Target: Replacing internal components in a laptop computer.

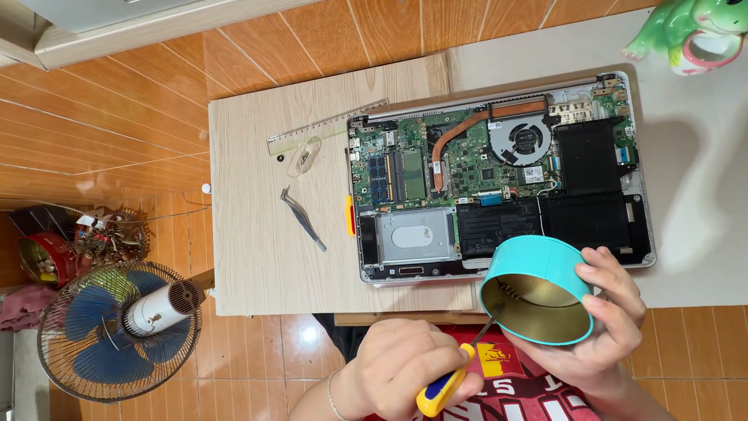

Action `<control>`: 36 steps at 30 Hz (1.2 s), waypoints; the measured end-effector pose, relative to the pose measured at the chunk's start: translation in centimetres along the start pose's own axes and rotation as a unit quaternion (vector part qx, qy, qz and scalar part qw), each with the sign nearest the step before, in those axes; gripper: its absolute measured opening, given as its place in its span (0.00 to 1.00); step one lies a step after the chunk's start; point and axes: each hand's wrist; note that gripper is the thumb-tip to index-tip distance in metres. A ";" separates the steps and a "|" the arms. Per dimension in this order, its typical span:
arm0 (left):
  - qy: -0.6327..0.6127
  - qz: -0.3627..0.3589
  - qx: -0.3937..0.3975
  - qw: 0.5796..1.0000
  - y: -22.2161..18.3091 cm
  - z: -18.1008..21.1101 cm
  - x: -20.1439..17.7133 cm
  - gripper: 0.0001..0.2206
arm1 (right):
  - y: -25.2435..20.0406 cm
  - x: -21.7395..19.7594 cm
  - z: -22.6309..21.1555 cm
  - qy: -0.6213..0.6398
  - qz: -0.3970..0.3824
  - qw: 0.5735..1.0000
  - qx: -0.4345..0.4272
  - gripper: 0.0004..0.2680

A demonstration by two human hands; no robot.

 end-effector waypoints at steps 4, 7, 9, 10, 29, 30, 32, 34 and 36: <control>0.006 -0.001 0.006 1.000 0.0 -0.2 0.1 0.14 | 0.1 0.0 -0.1 0.001 0.001 1.000 -0.009 0.36; -0.002 -0.003 0.006 1.000 0.1 -0.3 0.2 0.14 | 0.0 0.1 0.0 0.002 0.000 1.000 -0.009 0.36; -0.011 -0.009 0.003 1.000 0.1 -0.3 0.2 0.14 | 0.0 0.1 0.0 0.002 -0.001 1.000 -0.008 0.36; -0.021 -0.015 0.000 1.000 0.1 -0.3 0.3 0.14 | 0.0 0.1 0.0 0.003 -0.002 1.000 -0.007 0.36; -0.008 -0.009 0.012 1.000 -0.3 -0.6 1.0 0.13 | -0.1 -0.1 -0.1 0.004 -0.022 1.000 -0.004 0.37; -0.005 -0.007 0.012 1.000 -0.3 -0.6 1.1 0.13 | -0.2 -0.1 -0.1 0.002 -0.022 1.000 -0.005 0.37; -0.001 -0.004 0.011 1.000 -0.4 -0.6 1.2 0.13 | -0.2 -0.1 -0.2 0.001 -0.022 1.000 -0.007 0.37; 0.012 -0.003 0.013 1.000 -0.5 -0.7 1.3 0.13 | -0.2 -0.2 -0.2 -0.004 -0.024 1.000 -0.008 0.37; 0.015 -0.003 0.014 1.000 -0.5 -0.7 1.4 0.13 | -0.3 -0.1 -0.1 -0.005 -0.025 1.000 -0.007 0.37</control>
Point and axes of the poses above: each hand's wrist, its own y-axis towards the middle knuckle, its own x-axis out of the palm, z = x × y, and after that the axes turned 12 degrees about x, right-handed
